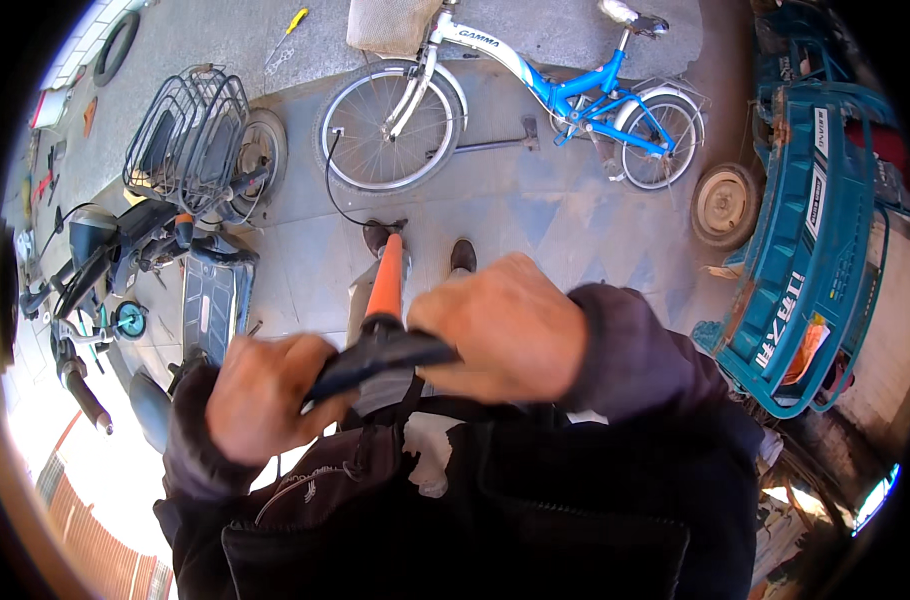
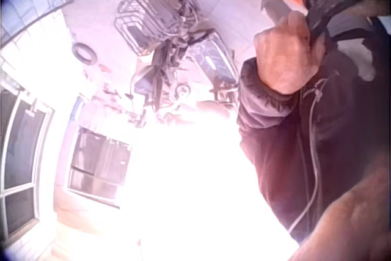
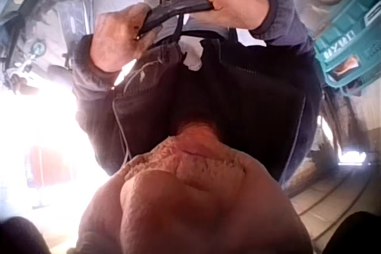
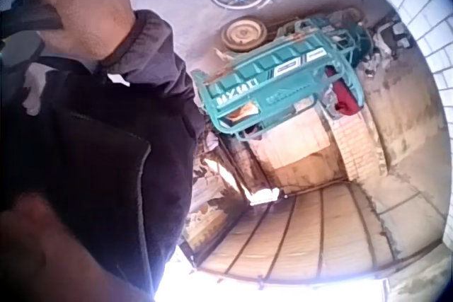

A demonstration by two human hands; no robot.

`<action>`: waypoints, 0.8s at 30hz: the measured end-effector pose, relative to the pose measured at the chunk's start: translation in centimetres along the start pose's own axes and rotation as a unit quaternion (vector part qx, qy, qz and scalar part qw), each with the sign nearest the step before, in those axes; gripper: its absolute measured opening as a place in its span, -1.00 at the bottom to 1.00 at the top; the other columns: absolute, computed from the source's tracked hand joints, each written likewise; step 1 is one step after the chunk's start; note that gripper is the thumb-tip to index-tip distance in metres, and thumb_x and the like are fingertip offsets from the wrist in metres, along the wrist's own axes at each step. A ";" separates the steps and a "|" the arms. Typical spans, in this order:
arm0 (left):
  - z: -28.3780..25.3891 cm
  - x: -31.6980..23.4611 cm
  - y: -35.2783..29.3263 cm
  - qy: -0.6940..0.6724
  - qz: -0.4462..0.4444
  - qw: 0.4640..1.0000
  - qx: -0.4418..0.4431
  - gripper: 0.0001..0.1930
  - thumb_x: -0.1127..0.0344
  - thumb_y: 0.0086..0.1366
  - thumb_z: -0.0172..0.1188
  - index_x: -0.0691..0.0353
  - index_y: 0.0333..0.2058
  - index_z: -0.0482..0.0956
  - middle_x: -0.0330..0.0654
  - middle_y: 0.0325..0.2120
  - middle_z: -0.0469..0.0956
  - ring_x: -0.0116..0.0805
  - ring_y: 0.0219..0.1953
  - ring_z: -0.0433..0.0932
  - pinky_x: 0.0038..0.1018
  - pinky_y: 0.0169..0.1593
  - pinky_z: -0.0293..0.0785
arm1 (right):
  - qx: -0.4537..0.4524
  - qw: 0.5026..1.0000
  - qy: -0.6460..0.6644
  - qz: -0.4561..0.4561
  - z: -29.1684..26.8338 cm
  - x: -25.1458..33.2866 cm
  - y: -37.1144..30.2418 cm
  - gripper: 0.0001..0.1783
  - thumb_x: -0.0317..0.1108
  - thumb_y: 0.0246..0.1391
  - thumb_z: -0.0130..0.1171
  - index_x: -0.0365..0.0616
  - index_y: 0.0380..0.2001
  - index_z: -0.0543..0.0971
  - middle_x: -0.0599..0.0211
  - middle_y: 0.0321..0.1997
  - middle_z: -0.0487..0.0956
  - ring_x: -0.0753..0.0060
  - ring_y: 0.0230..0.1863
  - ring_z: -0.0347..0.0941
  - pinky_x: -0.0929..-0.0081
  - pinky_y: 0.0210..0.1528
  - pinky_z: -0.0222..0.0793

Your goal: The person uses a manual floor pump to inflate a bicycle tire. They attach the pump nozzle to the tire valve, pump air into the tire, and then remove the pump.

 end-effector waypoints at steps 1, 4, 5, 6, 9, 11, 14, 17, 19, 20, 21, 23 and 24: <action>-1.8 -1.8 -0.9 -0.033 -0.020 0.999 0.002 -0.80 0.30 -0.11 0.27 0.19 -0.59 0.41 -0.18 -0.75 0.38 -0.13 -0.66 0.45 -0.29 -0.55 0.28 | -0.008 0.999 -0.013 -0.040 -1.3 2.1 -0.7 -0.76 -0.22 -0.24 0.21 -0.12 -0.52 0.47 0.20 -0.63 0.49 0.03 -0.52 0.46 0.17 -0.47 0.32; 2.6 3.0 0.8 0.084 -0.015 0.996 -0.018 -0.79 0.28 -0.10 0.24 0.17 -0.61 0.35 -0.14 -0.74 0.42 -0.09 -0.68 0.44 -0.25 -0.57 0.27 | -0.005 0.996 -0.087 0.022 4.1 -1.7 2.0 -0.75 -0.19 -0.20 0.20 -0.11 -0.49 0.47 0.22 -0.55 0.53 0.12 -0.51 0.49 0.21 -0.48 0.33; 6.7 6.4 2.7 0.086 -0.036 0.995 0.020 -0.87 0.28 -0.02 0.17 0.17 -0.56 0.43 -0.06 -0.67 0.47 -0.04 -0.63 0.47 -0.20 -0.52 0.34 | -0.004 0.992 -0.105 0.068 7.3 -4.8 2.8 -0.76 -0.19 -0.19 0.19 -0.11 -0.48 0.48 0.22 -0.53 0.54 0.13 -0.50 0.50 0.22 -0.48 0.34; 10.1 9.2 4.0 0.091 -0.051 0.994 0.026 -0.87 0.26 0.01 0.14 0.16 -0.56 0.45 -0.09 -0.65 0.49 -0.05 -0.58 0.49 -0.20 -0.50 0.35 | 0.000 0.988 -0.124 0.089 10.2 -7.5 3.9 -0.75 -0.19 -0.18 0.18 -0.11 -0.46 0.48 0.22 -0.51 0.55 0.15 -0.48 0.51 0.23 -0.46 0.36; 16.5 15.7 5.5 0.091 -0.084 0.992 0.019 -0.86 0.23 0.05 0.10 0.14 -0.54 0.46 -0.12 -0.63 0.51 -0.08 -0.56 0.51 -0.23 -0.47 0.37 | 0.018 0.981 -0.162 0.101 16.3 -13.2 7.2 -0.76 -0.21 -0.14 0.15 -0.11 -0.42 0.48 0.24 -0.49 0.57 0.17 -0.46 0.53 0.27 -0.42 0.41; 20.0 19.4 6.3 0.087 -0.104 0.990 0.029 -0.87 0.22 0.08 0.08 0.13 -0.52 0.46 -0.14 -0.61 0.52 -0.09 -0.55 0.52 -0.23 -0.45 0.37 | 0.022 0.982 -0.156 0.103 19.9 -16.6 9.0 -0.77 -0.22 -0.13 0.13 -0.10 -0.41 0.49 0.24 -0.49 0.58 0.18 -0.45 0.54 0.27 -0.41 0.41; 22.5 23.5 8.4 0.092 -0.105 0.990 0.028 -0.86 0.22 0.02 0.10 0.14 -0.54 0.44 -0.11 -0.61 0.51 -0.04 -0.54 0.50 -0.18 -0.45 0.36 | 0.019 0.979 -0.163 0.118 22.8 -20.9 12.2 -0.79 -0.23 -0.11 0.11 -0.08 -0.39 0.49 0.24 -0.49 0.58 0.17 -0.44 0.54 0.26 -0.40 0.41; 23.1 23.2 8.5 0.104 -0.112 0.987 0.041 -0.86 0.21 0.04 0.08 0.13 -0.53 0.45 -0.09 -0.62 0.51 -0.02 -0.52 0.51 -0.17 -0.43 0.38 | 0.021 0.977 -0.151 0.148 23.2 -21.0 11.7 -0.82 -0.25 -0.11 0.07 -0.06 -0.42 0.52 0.22 -0.47 0.58 0.12 -0.42 0.54 0.22 -0.37 0.40; 23.1 21.7 7.8 0.093 -0.113 0.988 0.043 -0.87 0.22 0.04 0.09 0.12 -0.52 0.46 -0.08 -0.64 0.51 -0.02 -0.52 0.51 -0.16 -0.42 0.38 | 0.004 0.976 -0.147 0.162 23.4 -20.3 10.3 -0.84 -0.24 -0.14 0.06 -0.05 -0.51 0.53 0.21 -0.48 0.58 0.09 -0.44 0.52 0.20 -0.39 0.38; 22.7 20.8 7.0 0.090 -0.116 0.988 0.043 -0.88 0.23 0.03 0.09 0.12 -0.52 0.46 -0.08 -0.64 0.50 -0.01 -0.52 0.51 -0.16 -0.42 0.39 | 0.022 0.978 -0.134 0.157 22.3 -18.8 9.6 -0.84 -0.27 -0.15 0.04 -0.06 -0.49 0.54 0.20 -0.46 0.58 0.09 -0.41 0.53 0.18 -0.37 0.39; 20.9 18.9 6.7 0.082 -0.098 0.991 0.034 -0.88 0.24 0.01 0.12 0.13 -0.51 0.47 -0.06 -0.65 0.50 -0.01 -0.52 0.51 -0.15 -0.42 0.39 | 0.018 0.982 -0.115 0.150 20.4 -17.3 8.4 -0.84 -0.28 -0.16 0.05 -0.07 -0.49 0.54 0.17 -0.46 0.58 0.08 -0.40 0.52 0.16 -0.36 0.39; 14.5 13.9 5.5 0.067 -0.054 0.995 0.046 -0.85 0.23 -0.01 0.16 0.14 -0.54 0.46 -0.05 -0.66 0.49 -0.02 -0.55 0.51 -0.17 -0.45 0.39 | 0.009 0.990 -0.093 0.110 15.1 -12.9 5.9 -0.84 -0.26 -0.18 0.09 -0.09 -0.52 0.52 0.16 -0.50 0.55 0.04 -0.41 0.50 0.16 -0.39 0.36; 11.0 11.0 4.9 0.058 -0.045 0.996 0.056 -0.83 0.24 -0.01 0.17 0.18 -0.50 0.45 -0.04 -0.63 0.48 0.01 -0.50 0.49 -0.17 -0.41 0.36 | 0.007 0.993 -0.078 0.089 11.5 -10.3 4.6 -0.83 -0.25 -0.21 0.12 -0.10 -0.53 0.50 0.17 -0.54 0.53 0.03 -0.44 0.48 0.17 -0.42 0.34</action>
Point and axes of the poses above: each hand's wrist, its own y-axis towards the middle knuckle, its own z-axis out of the palm, x = y × z, the point moved 1 cm from there along y, towards the middle knuckle
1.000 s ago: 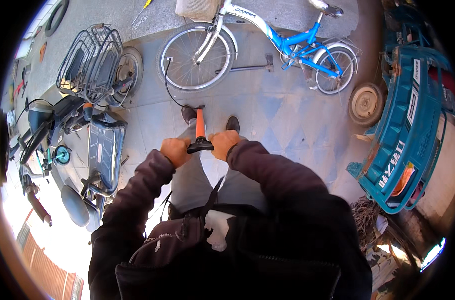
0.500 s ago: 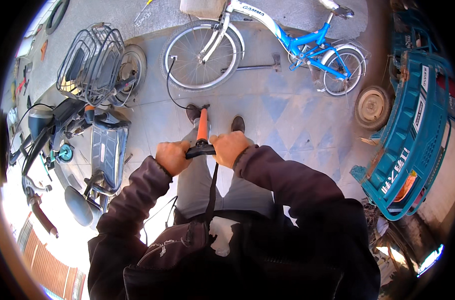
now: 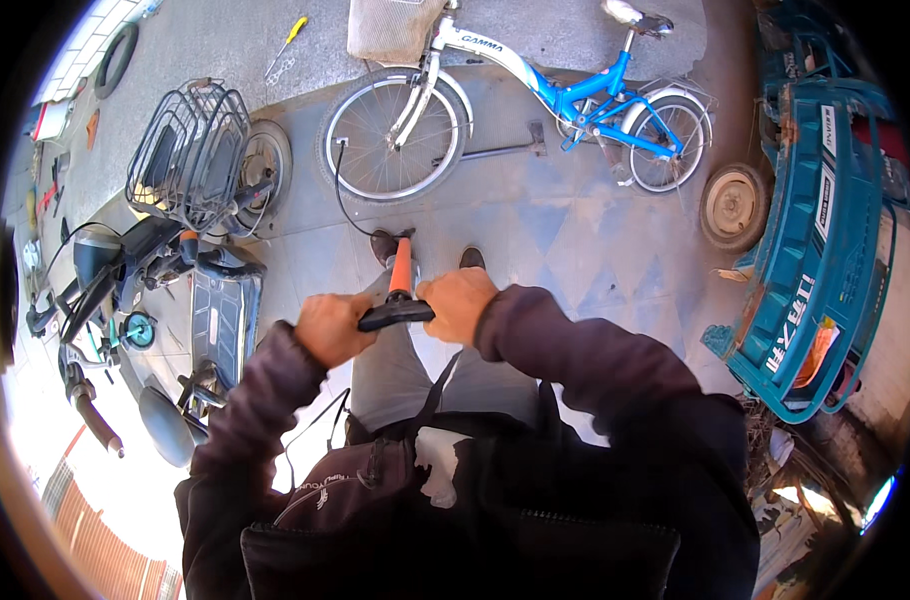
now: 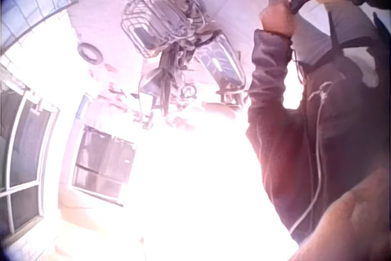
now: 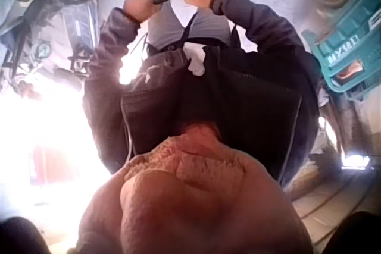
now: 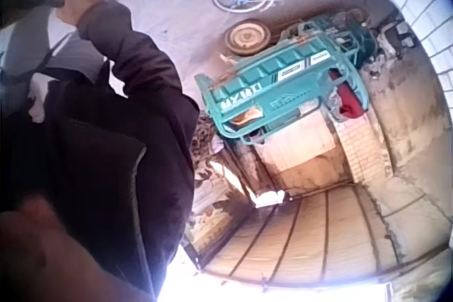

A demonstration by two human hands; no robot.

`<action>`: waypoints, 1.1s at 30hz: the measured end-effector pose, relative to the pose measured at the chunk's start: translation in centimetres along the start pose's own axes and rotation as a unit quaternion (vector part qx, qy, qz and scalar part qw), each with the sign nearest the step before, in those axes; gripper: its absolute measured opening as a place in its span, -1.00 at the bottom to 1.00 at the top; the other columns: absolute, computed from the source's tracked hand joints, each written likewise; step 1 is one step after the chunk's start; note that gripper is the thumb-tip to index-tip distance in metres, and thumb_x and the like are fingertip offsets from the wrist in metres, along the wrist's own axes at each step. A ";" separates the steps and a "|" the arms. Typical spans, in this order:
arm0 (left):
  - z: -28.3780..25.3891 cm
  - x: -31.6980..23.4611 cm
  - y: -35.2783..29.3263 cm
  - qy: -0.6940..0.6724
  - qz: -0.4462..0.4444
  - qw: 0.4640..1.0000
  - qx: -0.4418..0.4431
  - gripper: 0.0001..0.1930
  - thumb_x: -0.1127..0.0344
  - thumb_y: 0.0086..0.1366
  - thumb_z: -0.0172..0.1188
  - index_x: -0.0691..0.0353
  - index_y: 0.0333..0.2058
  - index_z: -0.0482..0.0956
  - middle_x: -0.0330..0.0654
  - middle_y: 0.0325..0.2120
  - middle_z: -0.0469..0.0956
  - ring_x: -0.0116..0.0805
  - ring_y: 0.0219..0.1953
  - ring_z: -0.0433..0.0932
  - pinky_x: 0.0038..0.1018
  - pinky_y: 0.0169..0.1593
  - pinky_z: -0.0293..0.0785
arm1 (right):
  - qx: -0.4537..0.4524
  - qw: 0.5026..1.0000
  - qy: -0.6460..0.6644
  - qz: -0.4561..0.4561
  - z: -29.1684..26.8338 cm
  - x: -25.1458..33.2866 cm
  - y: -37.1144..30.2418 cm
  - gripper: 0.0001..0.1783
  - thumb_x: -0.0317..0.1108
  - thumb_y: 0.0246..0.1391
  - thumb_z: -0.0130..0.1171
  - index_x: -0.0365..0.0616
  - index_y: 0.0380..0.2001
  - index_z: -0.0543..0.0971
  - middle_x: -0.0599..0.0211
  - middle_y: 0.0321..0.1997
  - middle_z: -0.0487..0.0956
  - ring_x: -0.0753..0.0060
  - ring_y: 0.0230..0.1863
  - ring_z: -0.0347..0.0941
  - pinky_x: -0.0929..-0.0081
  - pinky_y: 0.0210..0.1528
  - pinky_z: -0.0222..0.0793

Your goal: The person uses a manual floor pump to inflate a bicycle tire. They attach the pump nozzle to the tire valve, pump air into the tire, and then remove the pump.

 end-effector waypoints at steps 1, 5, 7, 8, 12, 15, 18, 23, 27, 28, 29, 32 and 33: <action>-3.7 -2.3 -1.4 -0.045 0.038 0.998 -0.029 -0.82 0.26 -0.04 0.21 0.20 -0.51 0.44 -0.05 -0.64 0.46 0.01 -0.55 0.47 -0.16 -0.46 0.33 | -0.001 1.000 0.012 -0.019 -4.3 1.9 -1.9 -0.80 -0.24 -0.23 0.16 -0.11 -0.54 0.47 0.18 -0.57 0.50 0.02 -0.46 0.47 0.18 -0.45 0.32; -14.9 -10.8 -7.0 -0.055 0.047 0.996 -0.051 -0.74 0.29 -0.15 0.32 0.18 -0.60 0.38 -0.14 -0.74 0.41 -0.11 -0.71 0.45 -0.24 -0.59 0.31 | -0.010 0.998 0.013 -0.066 -14.5 8.8 -6.7 -0.74 -0.23 -0.28 0.23 -0.11 -0.53 0.43 0.21 -0.62 0.45 0.03 -0.54 0.43 0.16 -0.49 0.29; -10.8 -7.5 -5.0 0.017 0.055 0.996 -0.074 -0.77 0.28 -0.08 0.27 0.20 -0.61 0.37 -0.13 -0.72 0.45 -0.14 -0.70 0.45 -0.28 -0.60 0.29 | -0.030 0.998 -0.002 -0.055 -11.4 7.3 -4.7 -0.75 -0.23 -0.26 0.23 -0.12 -0.54 0.43 0.20 -0.60 0.47 0.03 -0.55 0.44 0.17 -0.50 0.30; -6.8 -5.3 -2.3 0.030 0.043 0.996 -0.072 -0.78 0.28 -0.06 0.23 0.20 -0.62 0.35 -0.11 -0.71 0.47 -0.11 -0.68 0.46 -0.25 -0.57 0.32 | -0.058 0.997 -0.003 -0.046 -7.6 4.2 -3.5 -0.76 -0.21 -0.24 0.21 -0.12 -0.55 0.44 0.19 -0.57 0.50 0.04 -0.53 0.45 0.19 -0.50 0.32; 4.9 3.1 1.9 0.036 -0.017 0.997 -0.073 -0.84 0.25 -0.02 0.17 0.15 -0.57 0.41 -0.14 -0.67 0.49 -0.08 -0.63 0.49 -0.25 -0.52 0.37 | -0.033 0.997 -0.066 0.012 4.1 -1.7 2.5 -0.77 -0.17 -0.14 0.15 -0.09 -0.52 0.47 0.25 -0.57 0.53 0.15 -0.53 0.49 0.24 -0.49 0.35; 11.0 7.3 3.4 0.030 -0.045 0.997 -0.055 -0.86 0.20 0.04 0.12 0.10 -0.56 0.46 -0.13 -0.65 0.50 -0.08 -0.63 0.49 -0.20 -0.54 0.35 | -0.023 0.996 -0.091 -0.007 10.0 -5.0 5.8 -0.81 -0.20 -0.13 0.14 -0.08 -0.50 0.47 0.29 -0.57 0.54 0.20 -0.52 0.51 0.26 -0.47 0.37; 13.3 10.3 5.8 0.051 -0.070 0.996 -0.019 -0.87 0.23 0.02 0.14 0.12 -0.54 0.44 -0.13 -0.62 0.52 -0.06 -0.58 0.51 -0.21 -0.48 0.38 | 0.012 0.996 -0.084 0.030 13.2 -7.0 9.1 -0.84 -0.26 -0.07 0.06 -0.08 -0.45 0.50 0.25 -0.52 0.57 0.19 -0.48 0.53 0.25 -0.43 0.38; 14.0 9.2 4.2 0.050 -0.074 0.996 0.009 -0.86 0.20 0.02 0.14 0.11 -0.49 0.49 -0.10 -0.62 0.53 -0.05 -0.53 0.53 -0.17 -0.42 0.40 | 0.042 0.995 -0.071 0.048 13.0 -6.0 6.8 -0.82 -0.26 -0.07 0.05 -0.04 -0.38 0.54 0.23 -0.47 0.60 0.16 -0.41 0.54 0.23 -0.33 0.38; 3.2 1.5 1.1 0.024 -0.013 1.000 -0.013 -0.88 0.24 0.04 0.12 0.13 -0.52 0.46 -0.08 -0.64 0.50 -0.02 -0.56 0.50 -0.17 -0.46 0.38 | 0.030 0.999 0.006 0.018 3.4 -2.1 1.3 -0.79 -0.21 -0.20 0.16 -0.08 -0.48 0.50 0.17 -0.53 0.54 0.03 -0.44 0.50 0.16 -0.39 0.36; -0.7 -1.0 0.2 -0.003 0.014 0.999 -0.030 -0.84 0.22 0.01 0.17 0.15 -0.54 0.44 -0.08 -0.67 0.48 -0.01 -0.59 0.49 -0.18 -0.48 0.36 | 0.023 1.000 0.012 0.002 -0.7 -0.7 -0.3 -0.78 -0.20 -0.22 0.18 -0.08 -0.52 0.48 0.17 -0.56 0.52 0.01 -0.46 0.48 0.15 -0.41 0.34; -4.8 -3.7 -0.9 -0.035 0.045 0.998 -0.038 -0.80 0.20 -0.02 0.22 0.16 -0.56 0.42 -0.08 -0.70 0.46 -0.01 -0.62 0.47 -0.19 -0.50 0.35 | 0.020 1.000 0.023 -0.006 -5.1 1.3 -2.3 -0.77 -0.19 -0.24 0.20 -0.09 -0.55 0.46 0.18 -0.59 0.50 0.00 -0.47 0.46 0.14 -0.43 0.32; -14.2 -10.1 -5.3 0.004 0.041 0.998 -0.044 -0.69 0.15 -0.06 0.32 0.18 -0.64 0.38 -0.15 -0.77 0.39 -0.15 -0.72 0.43 -0.33 -0.57 0.29 | 0.008 0.998 0.036 -0.056 -13.9 7.0 -5.5 -0.76 -0.22 -0.26 0.21 -0.10 -0.57 0.42 0.18 -0.61 0.46 0.02 -0.51 0.44 0.13 -0.46 0.30; -14.9 -10.6 -5.5 0.009 0.044 0.998 -0.043 -0.67 0.14 -0.05 0.32 0.17 -0.66 0.37 -0.17 -0.78 0.38 -0.17 -0.73 0.42 -0.35 -0.60 0.28 | -0.010 0.998 0.019 -0.063 -13.8 7.4 -5.6 -0.76 -0.22 -0.25 0.21 -0.10 -0.57 0.42 0.18 -0.61 0.46 0.03 -0.51 0.44 0.14 -0.46 0.30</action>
Point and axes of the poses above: each hand's wrist, its own y-axis towards the middle knuckle, its own z-axis out of the palm, x = y × z, the point moved 1 cm from there along y, towards the middle knuckle
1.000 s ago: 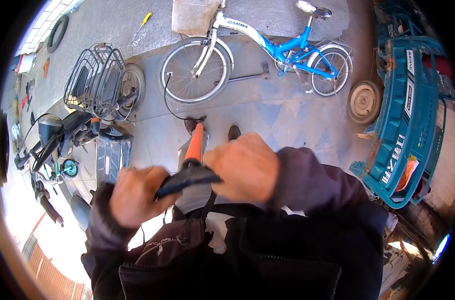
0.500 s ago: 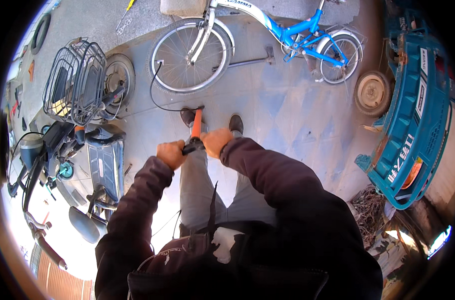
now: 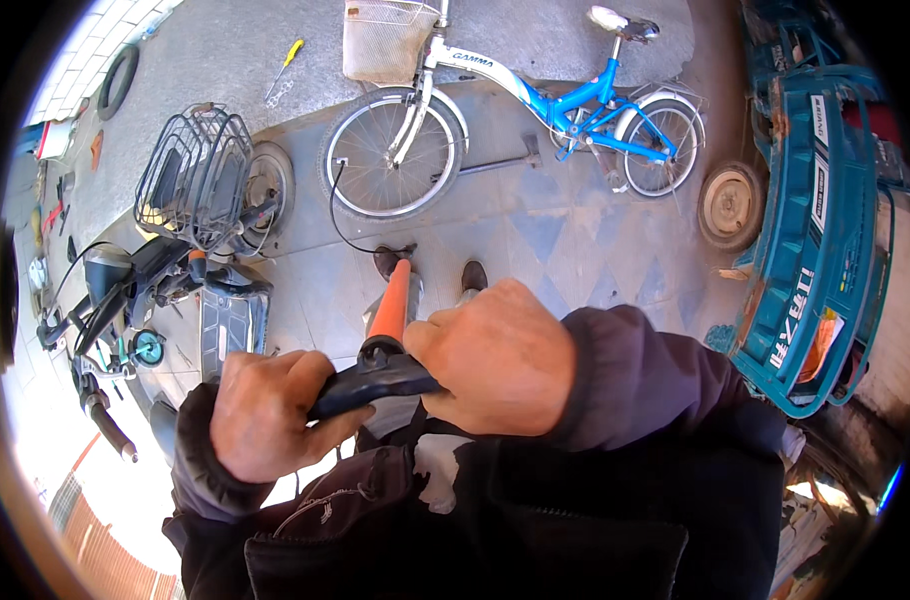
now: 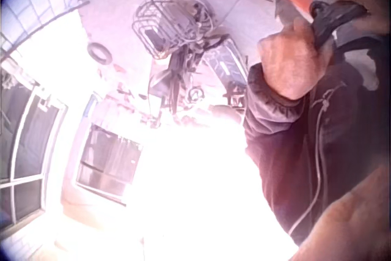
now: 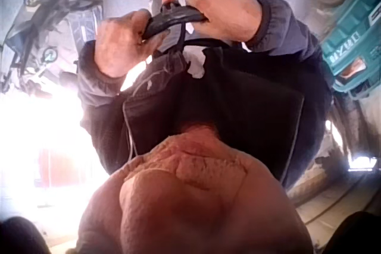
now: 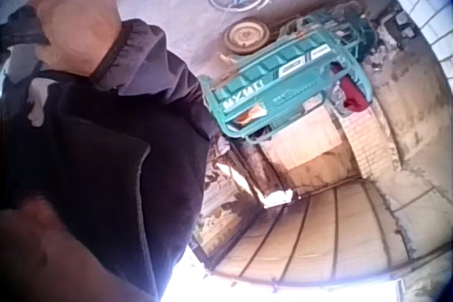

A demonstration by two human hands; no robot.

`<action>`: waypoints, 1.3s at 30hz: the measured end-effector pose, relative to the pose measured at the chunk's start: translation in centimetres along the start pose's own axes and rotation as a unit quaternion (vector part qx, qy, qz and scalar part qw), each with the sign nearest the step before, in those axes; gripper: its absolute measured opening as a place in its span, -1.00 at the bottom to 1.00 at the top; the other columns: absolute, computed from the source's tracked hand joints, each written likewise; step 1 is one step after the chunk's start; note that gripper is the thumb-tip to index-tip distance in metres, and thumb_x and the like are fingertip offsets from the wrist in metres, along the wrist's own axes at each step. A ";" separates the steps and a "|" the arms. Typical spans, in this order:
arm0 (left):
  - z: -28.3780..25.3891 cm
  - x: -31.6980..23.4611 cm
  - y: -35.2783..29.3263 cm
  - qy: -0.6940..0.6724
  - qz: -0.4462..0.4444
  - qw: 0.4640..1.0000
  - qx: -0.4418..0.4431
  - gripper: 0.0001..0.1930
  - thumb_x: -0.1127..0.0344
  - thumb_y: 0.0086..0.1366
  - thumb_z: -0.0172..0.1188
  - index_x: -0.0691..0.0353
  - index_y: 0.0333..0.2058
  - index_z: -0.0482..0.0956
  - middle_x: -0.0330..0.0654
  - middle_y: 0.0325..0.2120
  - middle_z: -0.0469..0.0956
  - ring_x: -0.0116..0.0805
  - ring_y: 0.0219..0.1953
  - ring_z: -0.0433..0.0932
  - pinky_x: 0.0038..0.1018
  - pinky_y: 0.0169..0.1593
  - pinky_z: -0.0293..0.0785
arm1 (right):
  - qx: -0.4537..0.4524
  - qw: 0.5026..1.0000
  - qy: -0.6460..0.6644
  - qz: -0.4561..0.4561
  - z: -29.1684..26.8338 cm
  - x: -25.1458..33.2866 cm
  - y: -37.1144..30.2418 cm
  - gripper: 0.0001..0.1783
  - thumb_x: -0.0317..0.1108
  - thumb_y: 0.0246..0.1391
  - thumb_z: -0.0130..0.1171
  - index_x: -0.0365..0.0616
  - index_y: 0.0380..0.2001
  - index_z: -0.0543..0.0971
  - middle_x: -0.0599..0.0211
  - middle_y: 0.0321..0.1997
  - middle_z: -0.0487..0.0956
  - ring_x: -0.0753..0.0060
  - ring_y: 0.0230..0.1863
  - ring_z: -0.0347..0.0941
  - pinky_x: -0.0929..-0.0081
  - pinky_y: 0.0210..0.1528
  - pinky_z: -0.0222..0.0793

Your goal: The person uses a manual floor pump to inflate a bicycle tire. They attach the pump nozzle to the tire valve, pump air into the tire, and then remove the pump.

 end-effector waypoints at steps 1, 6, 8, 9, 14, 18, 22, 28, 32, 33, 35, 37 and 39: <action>1.8 1.3 0.7 0.045 0.004 0.999 -0.031 -0.69 0.18 -0.06 0.32 0.17 -0.67 0.35 -0.16 -0.79 0.38 -0.13 -0.74 0.42 -0.32 -0.63 0.27 | -0.015 1.000 -0.016 -0.007 0.1 0.1 0.4 -0.76 -0.22 -0.25 0.21 -0.10 -0.57 0.42 0.18 -0.61 0.46 0.04 -0.51 0.45 0.14 -0.47 0.30; 18.0 13.1 5.6 0.051 -0.056 0.997 -0.017 -0.81 0.20 0.00 0.18 0.16 -0.60 0.42 -0.12 -0.69 0.48 -0.07 -0.65 0.48 -0.26 -0.54 0.36 | -0.022 0.994 -0.094 0.047 14.7 -10.7 7.0 -0.80 -0.22 -0.17 0.17 -0.08 -0.47 0.50 0.28 -0.53 0.57 0.18 -0.50 0.51 0.25 -0.44 0.35; 22.3 15.9 6.3 0.051 -0.075 0.996 0.002 -0.82 0.20 0.01 0.16 0.15 -0.59 0.43 -0.13 -0.68 0.49 -0.08 -0.63 0.49 -0.26 -0.53 0.37 | -0.023 0.994 -0.093 0.048 19.2 -13.4 8.5 -0.81 -0.23 -0.15 0.15 -0.08 -0.46 0.49 0.30 -0.52 0.57 0.20 -0.51 0.52 0.26 -0.45 0.37; 24.6 17.3 6.2 0.052 -0.086 0.995 0.004 -0.82 0.19 0.01 0.15 0.15 -0.58 0.43 -0.13 -0.67 0.50 -0.08 -0.62 0.49 -0.25 -0.52 0.37 | -0.014 0.995 -0.091 0.045 21.3 -14.6 9.1 -0.82 -0.24 -0.13 0.13 -0.08 -0.45 0.49 0.30 -0.52 0.57 0.20 -0.51 0.52 0.26 -0.45 0.37; 29.5 21.0 7.3 0.048 -0.145 0.987 0.053 -0.84 0.18 0.03 0.14 0.12 -0.52 0.45 -0.13 -0.62 0.53 -0.07 -0.56 0.52 -0.22 -0.45 0.39 | -0.020 0.994 -0.098 0.045 26.7 -18.1 12.0 -0.80 -0.22 -0.17 0.17 -0.05 -0.45 0.50 0.28 -0.49 0.56 0.20 -0.45 0.53 0.26 -0.44 0.37; 27.2 19.9 6.8 0.046 -0.126 0.987 0.090 -0.85 0.19 0.03 0.11 0.09 -0.45 0.49 -0.06 -0.57 0.55 -0.05 -0.44 0.54 -0.20 -0.38 0.40 | 0.055 0.991 -0.071 0.096 24.9 -15.8 11.4 -0.77 -0.23 -0.12 0.10 -0.09 -0.39 0.52 0.19 -0.45 0.58 0.13 -0.40 0.53 0.19 -0.35 0.39; 18.0 12.2 4.4 0.010 -0.057 0.997 0.054 -0.80 0.15 -0.01 0.18 0.14 -0.51 0.48 -0.05 -0.66 0.50 -0.01 -0.57 0.50 -0.19 -0.46 0.38 | 0.059 0.997 -0.001 0.056 15.4 -10.9 5.5 -0.78 -0.19 -0.18 0.11 -0.09 -0.47 0.51 0.14 -0.51 0.54 0.00 -0.44 0.48 0.15 -0.39 0.35; 0.4 0.1 1.1 0.002 0.005 0.999 -0.038 -0.67 0.19 -0.07 0.34 0.21 -0.65 0.35 -0.14 -0.79 0.38 -0.11 -0.74 0.42 -0.28 -0.60 0.31 | -0.055 0.998 0.010 -0.037 -0.5 -1.2 0.6 -0.79 -0.21 -0.23 0.19 -0.10 -0.59 0.48 0.19 -0.65 0.49 0.04 -0.56 0.46 0.17 -0.48 0.30; 12.6 9.1 4.6 0.083 -0.028 0.996 -0.003 -0.88 0.26 0.04 0.13 0.15 -0.54 0.45 -0.11 -0.75 0.45 -0.09 -0.65 0.48 -0.23 -0.56 0.35 | -0.075 0.995 -0.061 0.019 10.2 -7.8 4.7 -0.72 -0.19 -0.27 0.25 -0.11 -0.59 0.42 0.29 -0.62 0.47 0.09 -0.53 0.47 0.23 -0.51 0.33; 15.3 11.3 4.7 0.082 -0.050 0.995 -0.003 -0.90 0.26 0.05 0.10 0.13 -0.52 0.45 -0.13 -0.71 0.48 -0.10 -0.64 0.50 -0.23 -0.53 0.36 | -0.065 0.995 -0.071 0.018 13.2 -9.4 6.3 -0.73 -0.17 -0.29 0.26 -0.07 -0.59 0.43 0.32 -0.63 0.48 0.13 -0.53 0.48 0.25 -0.52 0.35; 19.1 14.9 5.5 0.072 -0.071 0.995 -0.007 -0.87 0.25 0.03 0.12 0.14 -0.54 0.44 -0.12 -0.67 0.49 -0.08 -0.63 0.49 -0.23 -0.53 0.38 | -0.077 0.995 -0.059 -0.003 16.9 -12.0 8.5 -0.72 -0.12 -0.22 0.24 -0.06 -0.52 0.46 0.29 -0.60 0.52 0.16 -0.53 0.50 0.24 -0.49 0.34; 22.9 16.9 5.5 0.061 -0.087 0.994 0.011 -0.86 0.24 0.04 0.13 0.15 -0.53 0.43 -0.12 -0.64 0.51 -0.08 -0.62 0.50 -0.23 -0.51 0.39 | -0.046 0.997 -0.063 0.030 20.3 -14.1 9.3 -0.68 -0.09 -0.19 0.23 -0.06 -0.44 0.48 0.30 -0.54 0.55 0.17 -0.50 0.51 0.25 -0.46 0.36; 26.5 18.8 6.4 0.059 -0.102 0.993 0.018 -0.86 0.23 0.05 0.10 0.14 -0.51 0.45 -0.13 -0.62 0.52 -0.08 -0.60 0.51 -0.23 -0.49 0.40 | -0.032 0.996 -0.080 0.014 22.4 -16.7 11.2 -0.71 -0.11 -0.23 0.24 -0.04 -0.48 0.48 0.31 -0.54 0.54 0.20 -0.49 0.51 0.26 -0.48 0.35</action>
Point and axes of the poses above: each hand's wrist, its own y-axis towards the middle knuckle, its own z-axis out of the palm, x = y × z, the point moved 1 cm from there along y, towards the middle knuckle
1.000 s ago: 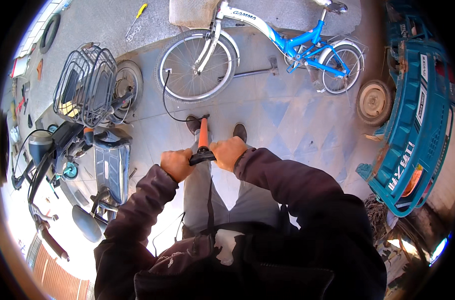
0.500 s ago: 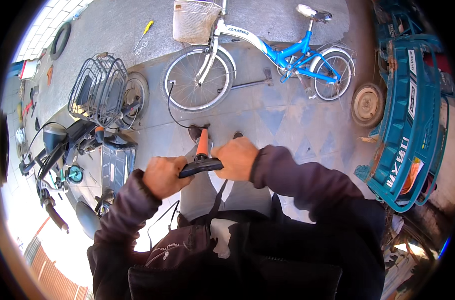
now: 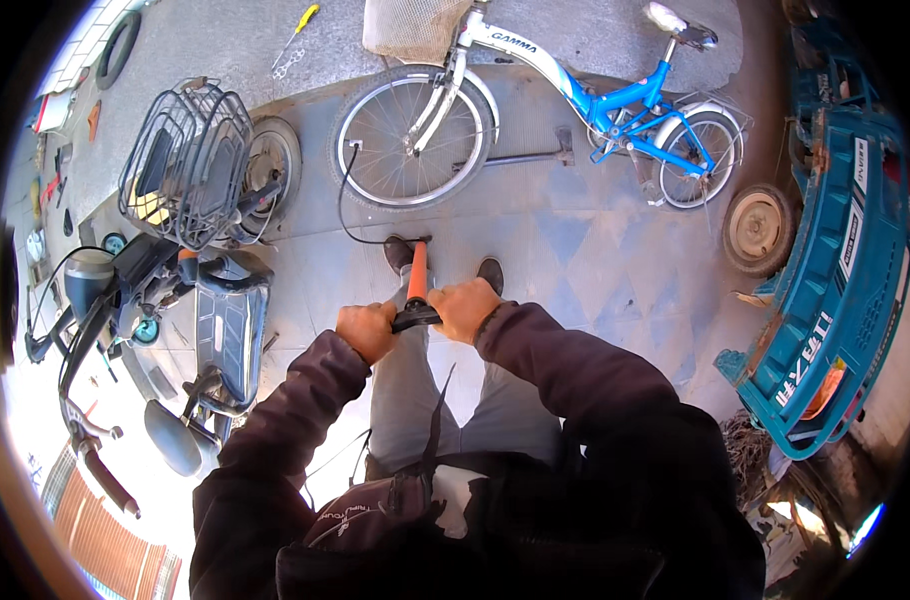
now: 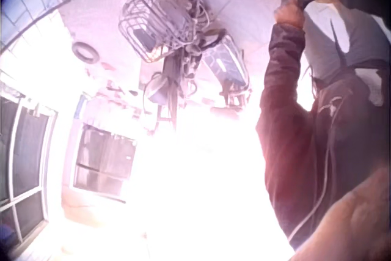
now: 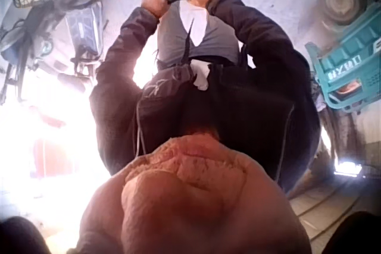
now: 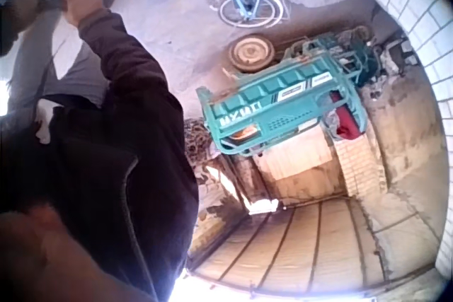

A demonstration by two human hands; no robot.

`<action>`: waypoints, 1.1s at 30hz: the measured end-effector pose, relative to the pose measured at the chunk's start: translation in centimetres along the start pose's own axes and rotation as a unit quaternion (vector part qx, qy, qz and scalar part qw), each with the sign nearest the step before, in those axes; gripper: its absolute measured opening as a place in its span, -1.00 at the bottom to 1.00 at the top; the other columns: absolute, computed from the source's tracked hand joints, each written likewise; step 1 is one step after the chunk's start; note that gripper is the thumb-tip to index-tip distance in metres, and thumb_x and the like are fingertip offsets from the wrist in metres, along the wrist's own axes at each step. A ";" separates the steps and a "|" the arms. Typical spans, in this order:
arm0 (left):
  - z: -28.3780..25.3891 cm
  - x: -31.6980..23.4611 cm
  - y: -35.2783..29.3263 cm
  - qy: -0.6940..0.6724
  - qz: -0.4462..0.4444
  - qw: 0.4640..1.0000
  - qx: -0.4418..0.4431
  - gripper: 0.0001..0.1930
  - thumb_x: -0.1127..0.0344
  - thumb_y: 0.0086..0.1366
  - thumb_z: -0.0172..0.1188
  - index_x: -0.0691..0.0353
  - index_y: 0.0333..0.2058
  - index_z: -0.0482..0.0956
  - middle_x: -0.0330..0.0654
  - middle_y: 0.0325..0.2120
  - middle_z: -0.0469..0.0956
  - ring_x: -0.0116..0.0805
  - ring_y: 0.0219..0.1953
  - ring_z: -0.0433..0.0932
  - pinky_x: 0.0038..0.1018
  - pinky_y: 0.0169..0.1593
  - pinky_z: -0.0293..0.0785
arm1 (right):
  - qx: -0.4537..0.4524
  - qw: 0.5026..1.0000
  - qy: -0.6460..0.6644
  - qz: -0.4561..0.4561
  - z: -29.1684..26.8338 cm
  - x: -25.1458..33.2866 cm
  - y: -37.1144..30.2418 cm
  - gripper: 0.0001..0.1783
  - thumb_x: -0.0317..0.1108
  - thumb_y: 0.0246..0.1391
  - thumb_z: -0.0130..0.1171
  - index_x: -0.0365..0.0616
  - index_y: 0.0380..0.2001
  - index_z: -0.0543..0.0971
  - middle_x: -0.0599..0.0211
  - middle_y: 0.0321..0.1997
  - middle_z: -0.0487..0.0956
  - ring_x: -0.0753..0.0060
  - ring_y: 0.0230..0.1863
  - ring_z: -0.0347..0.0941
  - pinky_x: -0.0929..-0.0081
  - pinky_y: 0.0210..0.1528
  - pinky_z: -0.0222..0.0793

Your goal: The person uses a manual floor pump to inflate a bicycle tire. They attach the pump nozzle to the tire valve, pump air into the tire, and then remove the pump.

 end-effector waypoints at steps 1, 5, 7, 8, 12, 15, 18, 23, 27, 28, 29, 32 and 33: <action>1.6 1.1 0.9 -0.001 -0.009 1.000 -0.004 -0.86 0.22 0.06 0.10 0.14 -0.50 0.45 -0.13 -0.62 0.52 -0.08 -0.58 0.51 -0.23 -0.47 0.40 | 0.008 1.000 -0.006 -0.009 1.2 -0.8 0.6 -0.73 -0.13 -0.25 0.25 -0.03 -0.49 0.49 0.31 -0.55 0.53 0.22 -0.49 0.51 0.27 -0.48 0.35; 2.2 3.1 2.0 0.007 -0.047 0.998 0.037 -0.86 0.19 0.07 0.08 0.10 -0.47 0.48 -0.15 -0.59 0.54 -0.07 -0.51 0.54 -0.22 -0.41 0.41 | 0.015 1.000 -0.014 0.004 3.6 -0.7 2.8 -0.72 -0.11 -0.22 0.23 -0.03 -0.46 0.50 0.29 -0.51 0.55 0.19 -0.45 0.52 0.23 -0.40 0.37; 2.2 2.8 1.4 0.012 -0.047 0.998 0.043 -0.86 0.19 0.07 0.08 0.09 -0.48 0.48 -0.14 -0.58 0.55 -0.06 -0.51 0.54 -0.22 -0.42 0.41 | 0.030 0.999 -0.028 0.016 3.3 -0.1 2.3 -0.72 -0.11 -0.21 0.22 -0.05 -0.48 0.50 0.28 -0.52 0.55 0.17 -0.44 0.52 0.21 -0.38 0.38; 2.1 1.7 0.7 -0.011 -0.040 0.999 0.028 -0.86 0.18 0.06 0.10 0.08 -0.48 0.49 -0.11 -0.59 0.54 -0.05 -0.50 0.53 -0.20 -0.41 0.41 | 0.054 0.998 -0.011 0.030 2.4 0.6 1.2 -0.73 -0.11 -0.19 0.20 -0.06 -0.47 0.51 0.25 -0.52 0.55 0.15 -0.43 0.52 0.20 -0.35 0.37; -5.9 -4.1 -2.2 -0.028 0.011 0.999 0.015 -0.81 0.16 0.00 0.19 0.14 -0.53 0.48 -0.07 -0.61 0.52 -0.05 -0.56 0.52 -0.25 -0.45 0.40 | 0.087 0.993 0.061 0.060 -7.4 3.0 -3.5 -0.72 -0.10 -0.17 0.16 -0.11 -0.53 0.53 0.13 -0.56 0.55 0.05 -0.45 0.50 0.18 -0.34 0.36; -19.0 -9.3 -4.8 -0.109 0.115 0.987 -0.012 -0.74 0.15 -0.04 0.28 0.19 -0.56 0.45 -0.08 -0.66 0.49 -0.03 -0.65 0.47 -0.26 -0.51 0.37 | 0.030 0.991 0.123 0.042 -19.0 7.1 -7.7 -0.71 -0.10 -0.20 0.20 -0.11 -0.59 0.50 0.13 -0.61 0.50 0.01 -0.52 0.46 0.18 -0.44 0.32; -27.5 -13.0 -8.6 -0.058 0.114 0.992 -0.016 -0.76 0.19 -0.05 0.29 0.19 -0.56 0.45 -0.11 -0.69 0.46 -0.06 -0.67 0.46 -0.24 -0.52 0.35 | -0.025 0.988 0.151 -0.027 -26.2 11.4 -10.3 -0.69 -0.10 -0.21 0.24 -0.11 -0.62 0.46 0.15 -0.64 0.48 0.02 -0.56 0.44 0.15 -0.48 0.29; -12.9 -6.8 -2.3 0.006 0.068 0.998 0.007 -0.87 0.24 -0.02 0.17 0.14 -0.56 0.48 -0.09 -0.70 0.48 -0.06 -0.62 0.49 -0.25 -0.50 0.38 | -0.031 0.998 0.016 0.057 -11.7 5.7 -6.0 -0.81 -0.20 -0.16 0.16 -0.07 -0.57 0.47 0.24 -0.61 0.52 0.11 -0.56 0.48 0.24 -0.50 0.34; -4.5 -2.1 1.2 0.007 0.043 0.999 0.027 -0.89 0.25 0.00 0.13 0.13 -0.53 0.49 -0.12 -0.64 0.52 -0.09 -0.58 0.52 -0.25 -0.47 0.39 | -0.082 0.995 -0.009 0.053 -2.6 1.7 -2.8 -0.80 -0.19 -0.17 0.18 -0.06 -0.56 0.47 0.30 -0.64 0.51 0.20 -0.58 0.49 0.27 -0.53 0.34; -2.7 -1.2 1.4 0.000 0.041 0.999 0.027 -0.89 0.24 0.00 0.12 0.13 -0.53 0.48 -0.12 -0.63 0.53 -0.09 -0.58 0.52 -0.25 -0.46 0.39 | -0.062 0.996 -0.016 0.056 -0.8 1.2 -2.8 -0.81 -0.20 -0.17 0.18 -0.06 -0.55 0.47 0.29 -0.62 0.52 0.20 -0.58 0.49 0.27 -0.53 0.35; -1.2 -0.1 2.4 -0.002 0.040 0.999 0.017 -0.89 0.24 0.01 0.11 0.13 -0.53 0.48 -0.12 -0.62 0.53 -0.09 -0.57 0.52 -0.24 -0.45 0.40 | -0.068 0.996 -0.020 0.046 0.6 -0.2 -1.6 -0.81 -0.21 -0.17 0.18 -0.06 -0.54 0.47 0.29 -0.61 0.52 0.20 -0.58 0.50 0.27 -0.53 0.35; 2.4 1.9 3.1 -0.018 0.002 0.999 0.028 -0.89 0.23 0.04 0.07 0.11 -0.51 0.48 -0.12 -0.60 0.54 -0.07 -0.53 0.53 -0.23 -0.42 0.40 | -0.031 0.998 -0.018 0.047 4.2 -1.5 0.6 -0.81 -0.22 -0.15 0.17 -0.06 -0.48 0.48 0.29 -0.57 0.54 0.22 -0.53 0.51 0.29 -0.49 0.36; 2.4 2.5 2.8 -0.020 -0.013 0.999 0.025 -0.88 0.23 0.05 0.07 0.10 -0.50 0.49 -0.13 -0.59 0.54 -0.06 -0.51 0.53 -0.22 -0.41 0.40 | -0.014 0.999 -0.014 0.042 4.2 -1.2 1.3 -0.82 -0.22 -0.14 0.16 -0.07 -0.47 0.49 0.29 -0.56 0.55 0.22 -0.51 0.52 0.29 -0.48 0.37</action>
Point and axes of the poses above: each hand's wrist, its own y-axis towards the middle knuckle, its own z-axis out of the palm, x = y × z, the point moved 1 cm from there along y, towards the middle knuckle
